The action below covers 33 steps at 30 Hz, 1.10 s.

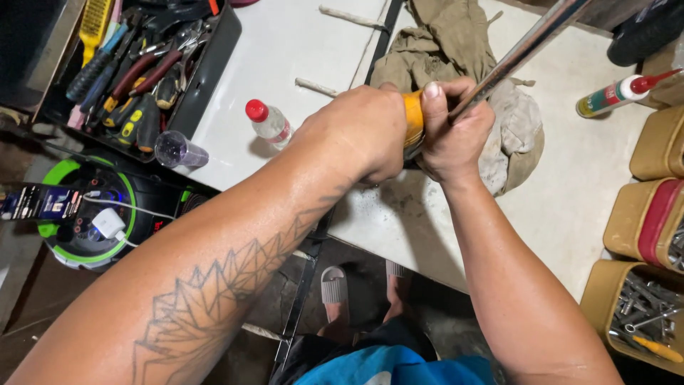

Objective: The person uses a yellow cordless drill to drill a hole into a metal bracket attached to a black metal frame. They hold the frame steady with a long metal rod while operating the drill. The person repeatedly drills into the bracket, occasionally pausing to adjust the position of the rod and the drill.

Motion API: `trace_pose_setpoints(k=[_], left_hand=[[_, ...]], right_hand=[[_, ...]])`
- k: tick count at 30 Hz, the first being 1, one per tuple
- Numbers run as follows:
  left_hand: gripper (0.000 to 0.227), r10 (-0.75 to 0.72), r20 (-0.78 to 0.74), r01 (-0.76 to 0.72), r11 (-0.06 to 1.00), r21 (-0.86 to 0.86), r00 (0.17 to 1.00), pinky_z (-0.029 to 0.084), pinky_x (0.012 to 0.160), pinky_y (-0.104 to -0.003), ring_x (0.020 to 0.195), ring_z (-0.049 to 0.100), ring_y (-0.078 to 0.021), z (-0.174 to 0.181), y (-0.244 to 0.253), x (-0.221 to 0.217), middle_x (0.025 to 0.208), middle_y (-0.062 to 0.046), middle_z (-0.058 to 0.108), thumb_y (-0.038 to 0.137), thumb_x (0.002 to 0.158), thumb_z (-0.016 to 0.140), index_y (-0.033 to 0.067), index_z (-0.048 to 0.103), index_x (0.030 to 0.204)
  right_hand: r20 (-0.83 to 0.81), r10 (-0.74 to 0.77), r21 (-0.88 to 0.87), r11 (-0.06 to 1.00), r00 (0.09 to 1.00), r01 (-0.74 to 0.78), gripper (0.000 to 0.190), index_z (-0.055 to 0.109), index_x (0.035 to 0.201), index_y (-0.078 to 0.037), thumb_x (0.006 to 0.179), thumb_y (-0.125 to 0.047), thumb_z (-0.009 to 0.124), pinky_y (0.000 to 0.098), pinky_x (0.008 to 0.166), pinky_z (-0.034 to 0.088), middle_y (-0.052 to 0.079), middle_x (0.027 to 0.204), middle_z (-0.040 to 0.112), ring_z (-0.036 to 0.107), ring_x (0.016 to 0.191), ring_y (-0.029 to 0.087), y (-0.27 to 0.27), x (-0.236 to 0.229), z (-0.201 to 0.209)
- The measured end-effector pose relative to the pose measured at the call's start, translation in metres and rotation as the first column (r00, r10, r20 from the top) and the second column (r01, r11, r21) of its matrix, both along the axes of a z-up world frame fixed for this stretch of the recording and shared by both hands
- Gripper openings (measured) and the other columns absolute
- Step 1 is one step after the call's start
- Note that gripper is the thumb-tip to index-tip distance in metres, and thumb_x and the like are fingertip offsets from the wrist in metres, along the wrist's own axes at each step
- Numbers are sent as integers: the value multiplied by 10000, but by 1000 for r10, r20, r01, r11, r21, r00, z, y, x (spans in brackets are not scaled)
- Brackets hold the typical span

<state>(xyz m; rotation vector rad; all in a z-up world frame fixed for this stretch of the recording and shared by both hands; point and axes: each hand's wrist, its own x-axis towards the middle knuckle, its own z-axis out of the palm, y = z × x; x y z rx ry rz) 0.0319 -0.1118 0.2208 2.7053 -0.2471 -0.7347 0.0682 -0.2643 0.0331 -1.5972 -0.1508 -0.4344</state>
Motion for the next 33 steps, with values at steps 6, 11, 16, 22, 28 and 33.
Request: trace_pose_setpoints(k=[6, 11, 16, 22, 28, 33], left_hand=[[382, 11, 10, -11, 1000, -2, 1000, 600, 826, -598, 945, 723, -521, -3, -3, 1, 906, -279, 728, 109, 832, 575, -143, 579, 1119], [371, -12, 22, 12, 1000, -6, 1000, 600, 821, -601, 937, 721, -530, -4, -3, 2, 892, -286, 727, 85, 813, 590, -147, 589, 1103], [400, 8, 19, -8, 1000, -7, 1000, 604, 803, -600, 925, 723, -524, -8, -3, 1, 871, -281, 723, 88, 783, 629, -150, 586, 1101], [378, -18, 22, 18, 1000, -8, 1000, 596, 820, -619, 928, 714, -557, -1, -4, 0, 877, -308, 717, 50, 792, 616, -178, 582, 1092], [381, -16, 19, 17, 1000, -18, 1000, 603, 798, -608, 928, 718, -547, 0, -4, -3, 889, -312, 718, 50, 796, 607, -175, 582, 1102], [391, -2, 7, 2, 1000, -21, 1000, 604, 773, -616, 911, 720, -542, -1, -2, -1, 871, -306, 715, 57, 781, 630, -167, 584, 1098]], right_hand=[[18, -7, -50, 999, 1000, 8, 261, 736, 958, -4, 1007, -259, 752, 339, 595, 500, 134, 704, 660, 581, 697, 146, -2, -1, 2], [20, -10, -37, 999, 1000, 11, 261, 735, 956, -8, 1007, -264, 746, 332, 597, 501, 122, 703, 662, 580, 699, 141, -2, 1, 1], [11, -21, -50, 999, 1000, 22, 274, 738, 962, -7, 1004, -277, 750, 348, 597, 502, 140, 704, 663, 586, 691, 156, -1, -3, 1], [31, -21, -2, 1000, 999, 22, 260, 726, 956, 0, 1002, -255, 750, 329, 598, 499, 130, 701, 651, 587, 694, 154, 1, -3, 4], [12, -34, 35, 999, 999, 33, 285, 720, 950, 0, 989, -278, 764, 326, 600, 511, 119, 714, 664, 596, 695, 145, 2, -2, 2], [51, -28, 14, 1000, 998, 27, 275, 720, 945, 4, 998, -264, 750, 333, 606, 509, 126, 713, 652, 588, 704, 147, 4, -4, 8]])
